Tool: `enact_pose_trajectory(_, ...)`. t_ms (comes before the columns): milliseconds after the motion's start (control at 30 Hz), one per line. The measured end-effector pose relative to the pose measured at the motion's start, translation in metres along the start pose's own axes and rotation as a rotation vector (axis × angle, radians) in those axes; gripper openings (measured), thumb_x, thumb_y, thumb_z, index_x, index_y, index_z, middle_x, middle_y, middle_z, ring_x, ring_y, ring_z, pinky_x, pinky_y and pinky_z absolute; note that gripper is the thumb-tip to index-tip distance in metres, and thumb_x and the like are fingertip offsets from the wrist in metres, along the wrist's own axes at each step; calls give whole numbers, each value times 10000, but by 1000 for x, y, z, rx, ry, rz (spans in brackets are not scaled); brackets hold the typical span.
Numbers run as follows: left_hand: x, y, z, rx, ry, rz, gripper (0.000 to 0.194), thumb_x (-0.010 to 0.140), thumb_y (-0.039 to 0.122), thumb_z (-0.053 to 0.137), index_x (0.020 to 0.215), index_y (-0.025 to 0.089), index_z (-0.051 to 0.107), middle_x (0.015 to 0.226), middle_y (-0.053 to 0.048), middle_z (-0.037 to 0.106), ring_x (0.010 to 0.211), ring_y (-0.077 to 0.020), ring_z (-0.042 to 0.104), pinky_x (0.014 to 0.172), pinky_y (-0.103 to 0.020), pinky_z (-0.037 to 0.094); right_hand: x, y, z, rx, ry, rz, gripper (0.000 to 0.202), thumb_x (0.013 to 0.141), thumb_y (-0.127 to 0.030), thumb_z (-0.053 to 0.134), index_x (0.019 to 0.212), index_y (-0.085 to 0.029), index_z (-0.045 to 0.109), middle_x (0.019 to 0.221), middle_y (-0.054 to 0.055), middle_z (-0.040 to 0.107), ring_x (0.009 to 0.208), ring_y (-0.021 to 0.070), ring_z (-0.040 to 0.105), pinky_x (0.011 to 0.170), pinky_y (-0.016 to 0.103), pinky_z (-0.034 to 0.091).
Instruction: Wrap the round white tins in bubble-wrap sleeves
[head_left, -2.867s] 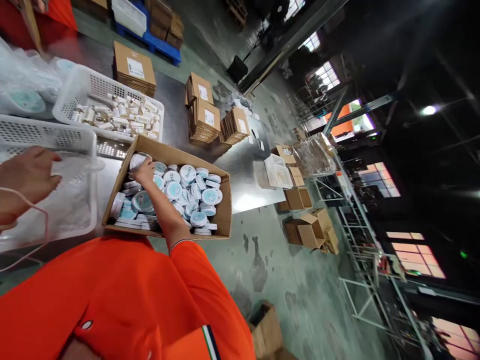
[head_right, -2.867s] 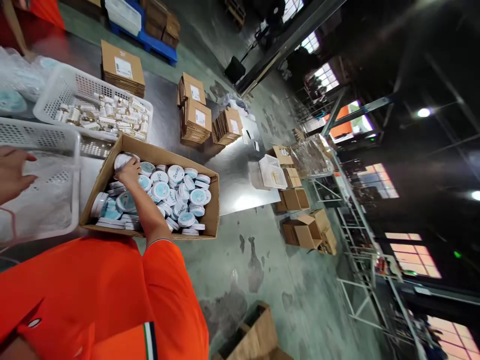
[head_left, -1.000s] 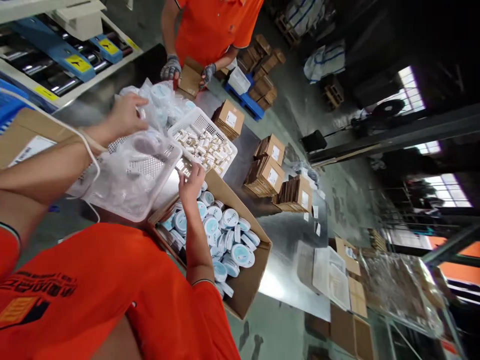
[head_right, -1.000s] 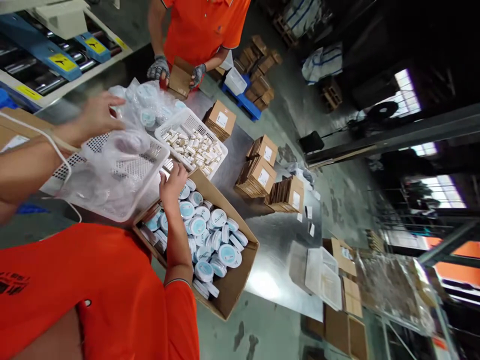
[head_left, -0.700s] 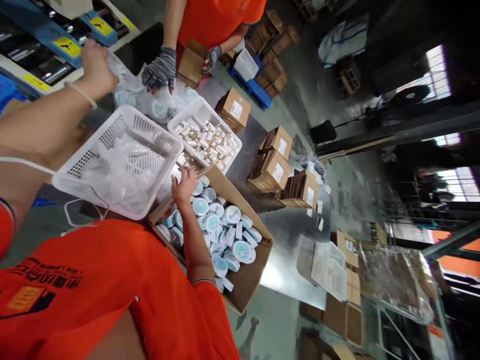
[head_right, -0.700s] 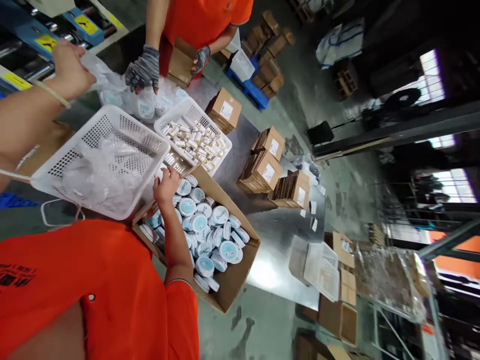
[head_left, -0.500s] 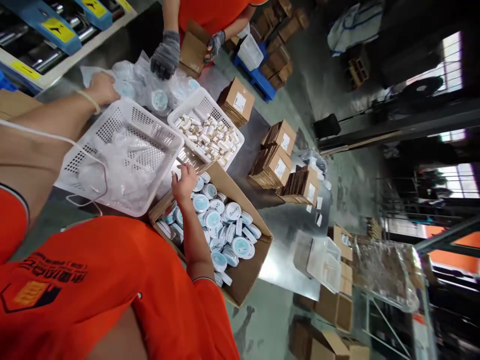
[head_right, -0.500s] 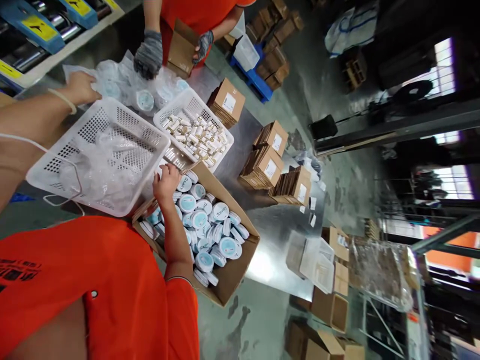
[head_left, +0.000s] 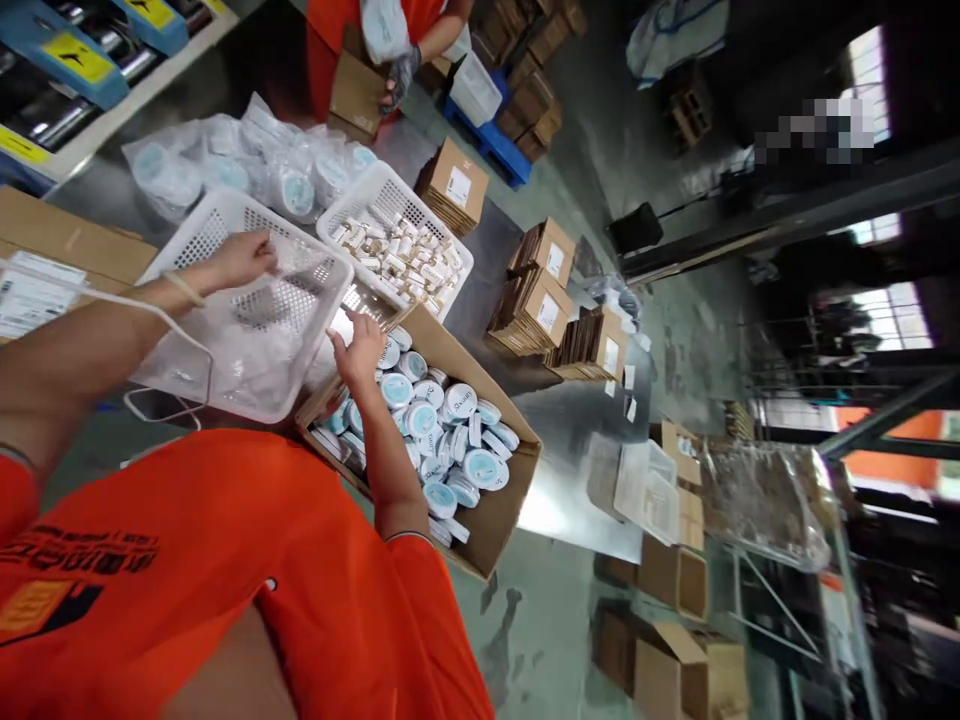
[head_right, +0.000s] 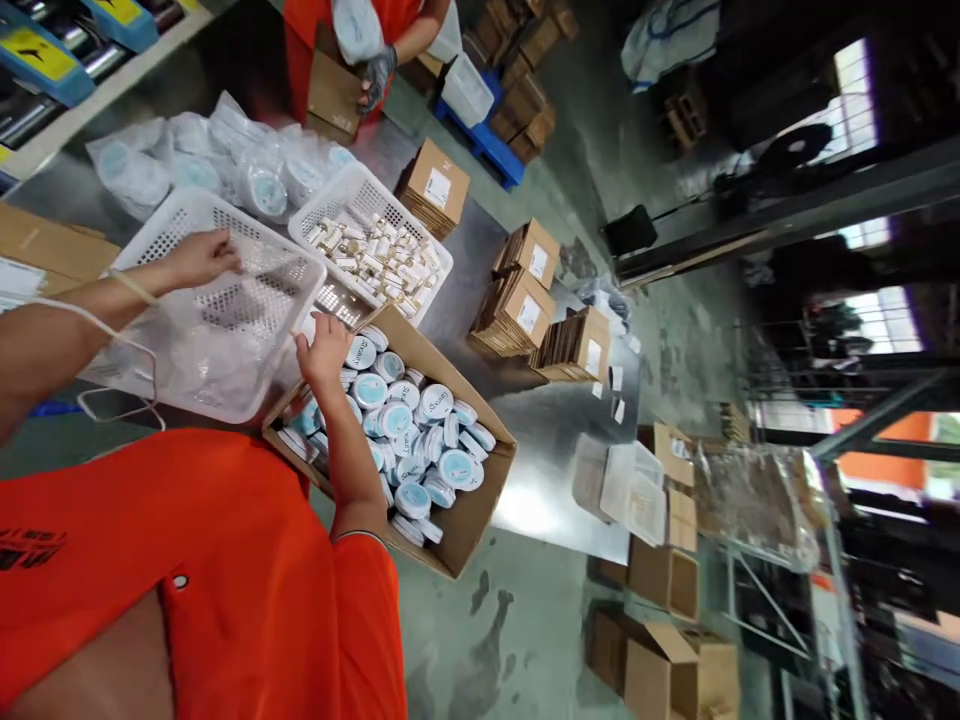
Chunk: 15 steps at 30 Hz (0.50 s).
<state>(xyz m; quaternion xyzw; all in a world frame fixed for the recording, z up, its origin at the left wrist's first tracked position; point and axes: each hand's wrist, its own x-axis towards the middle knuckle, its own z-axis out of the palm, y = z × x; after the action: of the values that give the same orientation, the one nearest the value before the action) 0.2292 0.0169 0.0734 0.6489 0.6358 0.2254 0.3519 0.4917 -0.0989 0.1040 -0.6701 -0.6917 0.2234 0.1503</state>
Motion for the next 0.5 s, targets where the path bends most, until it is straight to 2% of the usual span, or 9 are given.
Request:
enact_pose_trajectory(67, -11, 22, -9, -261, -76, 52, 260, 813, 242, 794, 791, 154, 550, 716, 10, 663, 704, -121, 603, 732, -230, 547, 5, 1, -2, 213, 64, -5, 820, 897, -498, 826, 1554, -150, 478, 1580, 218, 518, 1520, 353, 445, 1273, 512, 353)
enact_pose_trajectory(133, -29, 44, -15, -581, -172, 100, 371, 722, 292, 895, 839, 154, 571, 736, -11, 675, 674, -137, 622, 666, -245, 555, 13, 2, -8, 491, 93, -13, 1150, 753, -603, 918, 1638, -165, 328, 1667, 226, 414, 1588, 339, 379, 1295, 500, 349)
enact_pose_trajectory(200, -49, 63, -16, -791, -238, 112, 465, 633, 317, 968, 877, 148, 611, 783, -37, 693, 682, -154, 639, 644, -259, 560, 18, 5, -16, 770, 10, -13, 1281, 625, -628, 975, 1630, -180, 319, 1642, 211, 452, 1559, 318, 437, 1253, 459, 425)
enact_pose_trajectory(233, -57, 70, -15, -823, -252, 101, 485, 607, 322, 986, 895, 142, 639, 809, -47, 700, 693, -156, 641, 642, -260, 559, 19, 6, -20, 890, -71, -1, 1253, 583, -609, 994, 1589, -182, 380, 1578, 195, 528, 1496, 308, 513, 1205, 431, 480)
enact_pose_trajectory(300, -69, 81, -10, -871, -259, 63, 485, 610, 315, 991, 943, 129, 692, 860, -61, 709, 721, -153, 633, 657, -258, 555, 15, 9, -28, 1068, -273, 60, 1022, 561, -526, 1009, 1409, -176, 559, 1345, 141, 696, 1262, 271, 674, 1063, 370, 576)
enact_pose_trajectory(400, -69, 85, 3, -889, -135, -2, 420, 688, 281, 937, 993, 116, 700, 925, -65, 709, 768, -136, 618, 737, -270, 574, 0, 10, -36, 1210, -532, 225, 557, 628, -366, 977, 1053, -154, 684, 974, 65, 763, 887, 195, 723, 788, 288, 613)
enact_pose_trajectory(433, -65, 84, 8, -854, -82, -28, 385, 715, 253, 909, 996, 114, 685, 934, -62, 704, 773, -129, 611, 764, -278, 581, -6, 9, -37, 1244, -555, 274, 450, 657, -319, 959, 971, -152, 682, 905, 50, 754, 816, 175, 710, 723, 265, 599)
enact_pose_trajectory(500, -58, 79, 19, -744, -20, -108, 354, 759, 203, 854, 1033, 114, 647, 922, -55, 689, 767, -127, 603, 796, -310, 599, -14, 3, -37, 1300, -453, 339, 335, 707, -257, 931, 874, -156, 658, 821, 25, 728, 727, 146, 681, 647, 234, 575)
